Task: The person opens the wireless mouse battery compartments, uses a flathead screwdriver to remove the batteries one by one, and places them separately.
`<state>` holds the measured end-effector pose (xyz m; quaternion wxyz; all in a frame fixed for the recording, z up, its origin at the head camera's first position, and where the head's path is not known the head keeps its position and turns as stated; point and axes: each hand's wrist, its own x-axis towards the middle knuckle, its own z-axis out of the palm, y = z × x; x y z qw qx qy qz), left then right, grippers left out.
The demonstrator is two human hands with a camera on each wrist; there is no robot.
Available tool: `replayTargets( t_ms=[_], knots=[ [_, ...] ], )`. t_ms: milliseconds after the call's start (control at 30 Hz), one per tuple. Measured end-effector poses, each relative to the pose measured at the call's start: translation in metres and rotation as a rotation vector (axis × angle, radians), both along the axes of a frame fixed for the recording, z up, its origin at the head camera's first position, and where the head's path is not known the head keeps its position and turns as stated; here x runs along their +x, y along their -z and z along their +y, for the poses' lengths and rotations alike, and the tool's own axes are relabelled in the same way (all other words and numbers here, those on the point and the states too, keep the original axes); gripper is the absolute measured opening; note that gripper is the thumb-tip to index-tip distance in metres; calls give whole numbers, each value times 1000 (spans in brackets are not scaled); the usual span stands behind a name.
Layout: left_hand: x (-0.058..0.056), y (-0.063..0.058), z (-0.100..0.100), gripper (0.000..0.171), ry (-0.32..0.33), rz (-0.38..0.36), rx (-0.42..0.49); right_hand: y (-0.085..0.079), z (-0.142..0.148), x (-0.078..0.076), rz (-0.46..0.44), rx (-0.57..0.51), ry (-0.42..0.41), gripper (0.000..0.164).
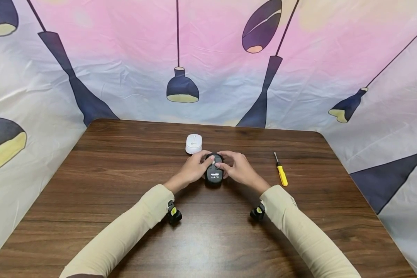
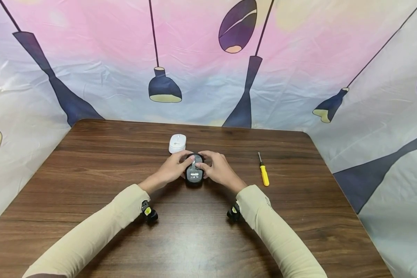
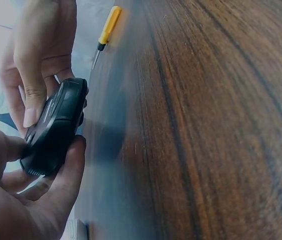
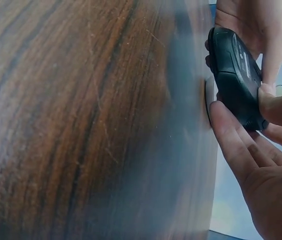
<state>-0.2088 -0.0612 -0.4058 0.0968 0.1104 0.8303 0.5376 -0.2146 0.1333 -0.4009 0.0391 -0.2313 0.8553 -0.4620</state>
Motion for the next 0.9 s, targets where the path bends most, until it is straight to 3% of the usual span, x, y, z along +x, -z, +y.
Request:
replayTargets(
  t_ms=[533,900],
  knots=[
    [1,-1,-6,62,94,-231,231,-2,2,-1,-67,-44,37,36],
    [2,-3,-7,65,84,-296,239,-3,5,-4,-13,-5,66,35]
  ],
)
